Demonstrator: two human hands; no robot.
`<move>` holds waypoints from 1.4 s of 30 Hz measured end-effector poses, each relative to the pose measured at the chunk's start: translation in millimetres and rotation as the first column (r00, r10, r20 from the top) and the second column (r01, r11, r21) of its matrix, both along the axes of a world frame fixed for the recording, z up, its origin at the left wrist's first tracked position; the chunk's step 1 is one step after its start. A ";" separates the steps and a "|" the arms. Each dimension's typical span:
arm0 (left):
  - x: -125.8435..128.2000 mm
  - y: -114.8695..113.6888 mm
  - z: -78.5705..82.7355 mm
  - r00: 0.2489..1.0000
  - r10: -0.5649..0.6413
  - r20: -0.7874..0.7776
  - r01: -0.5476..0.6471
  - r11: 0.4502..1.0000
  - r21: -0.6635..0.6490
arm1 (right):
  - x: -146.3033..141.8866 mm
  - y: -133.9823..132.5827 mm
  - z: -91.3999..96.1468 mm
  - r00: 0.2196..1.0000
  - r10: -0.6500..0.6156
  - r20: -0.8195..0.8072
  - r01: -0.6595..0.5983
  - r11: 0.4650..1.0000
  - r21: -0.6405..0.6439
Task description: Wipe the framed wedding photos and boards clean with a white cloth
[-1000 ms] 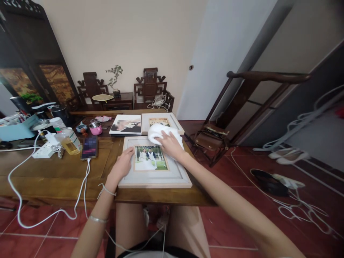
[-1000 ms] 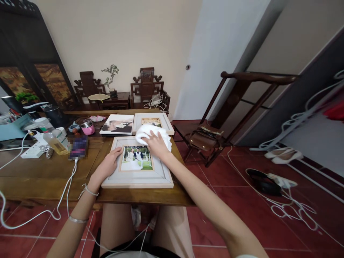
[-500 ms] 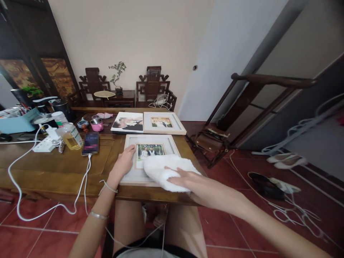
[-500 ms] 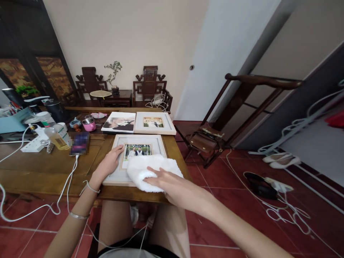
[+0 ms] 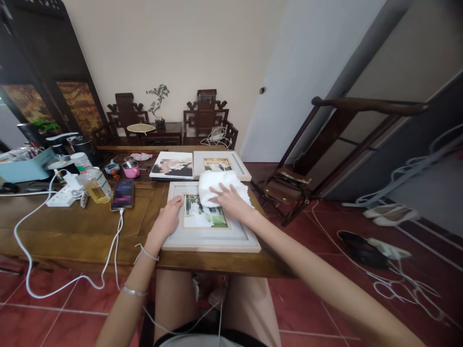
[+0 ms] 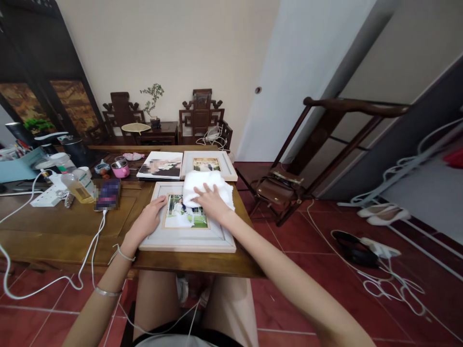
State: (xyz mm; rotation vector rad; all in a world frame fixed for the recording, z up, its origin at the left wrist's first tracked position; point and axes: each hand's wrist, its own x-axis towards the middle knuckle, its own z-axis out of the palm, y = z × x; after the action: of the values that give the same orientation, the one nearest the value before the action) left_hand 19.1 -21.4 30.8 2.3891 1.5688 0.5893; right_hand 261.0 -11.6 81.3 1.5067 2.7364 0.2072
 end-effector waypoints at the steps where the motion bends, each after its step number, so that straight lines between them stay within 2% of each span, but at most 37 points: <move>1: 0.7 -0.7 0.8 1.000 0.003 -0.001 -0.003 1.000 -0.002 | -1.0 -11.3 -0.5 1.000 0.006 0.013 -0.006 1.000 -0.013; 4: 3.0 -4.0 4.3 1.000 0.019 0.004 -0.019 1.000 0.002 | 3.7 -57.5 6.2 0.999 0.045 0.031 -0.041 0.993 -0.108; 8: 4.8 -8.1 7.2 1.000 0.023 -0.002 -0.023 1.000 0.009 | 11.3 -122.6 23.2 0.995 0.086 -0.056 -0.098 0.958 -0.269; 10: 5.0 -8.7 7.2 1.000 0.015 -0.008 -0.015 1.000 0.012 | 8.3 -144.6 27.3 0.992 0.089 -0.091 -0.114 0.943 -0.312; 12: 5.0 -8.4 6.8 1.000 0.016 -0.012 -0.016 1.000 0.012 | 1.0 -154.2 25.1 0.988 0.090 -0.126 -0.125 0.942 -0.312; 14: 4.7 -7.5 6.6 1.000 0.021 -0.018 -0.021 1.000 0.004 | -7.6 -149.6 17.6 0.982 0.080 -0.173 -0.128 0.951 -0.283; 16: 4.3 -6.8 6.9 1.000 0.011 -0.027 -0.012 1.000 -0.008 | -13.8 -131.4 8.1 0.978 0.054 -0.199 -0.104 0.962 -0.254; 19: 4.0 -6.3 8.2 0.999 -0.001 -0.041 0.001 1.000 -0.017 | -15.7 -84.9 -2.4 0.988 -0.011 -0.155 -0.018 0.982 -0.187; 23: 3.8 -6.6 10.6 0.998 0.001 -0.056 -0.003 1.000 -0.029 | -11.4 -16.1 -5.1 0.988 -0.117 -0.102 0.116 0.993 -0.018; 26: 3.8 -6.8 11.4 0.999 0.009 -0.051 -0.011 0.999 -0.034 | -12.6 9.5 -4.3 0.984 -0.163 -0.075 0.165 0.986 0.023; 29: 4.3 -6.5 10.5 0.999 0.024 -0.036 -0.026 0.999 -0.035 | -18.0 -5.8 -2.9 0.993 -0.105 -0.045 0.105 0.994 -0.013; 32: 4.8 -6.4 8.8 0.999 0.029 -0.016 -0.029 0.999 -0.023 | -18.5 -52.4 6.4 0.999 -0.013 -0.039 0.008 0.990 -0.138; 36: 5.2 -7.0 7.2 1.000 0.028 0.003 -0.028 1.000 -0.002 | -8.3 -108.9 33.2 0.997 0.058 -0.055 -0.072 0.944 -0.322; 39: 4.5 -5.5 4.7 0.999 0.034 0.017 -0.034 0.999 -0.003 | -11.9 -121.0 47.2 0.998 0.048 -0.031 -0.056 0.928 -0.368; 42: 1.9 -1.4 0.5 0.999 0.033 0.032 -0.033 0.999 0.002 | -38.7 -117.9 43.6 0.998 0.059 -0.027 -0.065 0.919 -0.389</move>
State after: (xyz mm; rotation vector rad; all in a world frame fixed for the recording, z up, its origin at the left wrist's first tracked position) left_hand 21.0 -22.8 31.4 2.3480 1.5976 0.6332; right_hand 222.3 -129.6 124.9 1.3165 2.6263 -0.3334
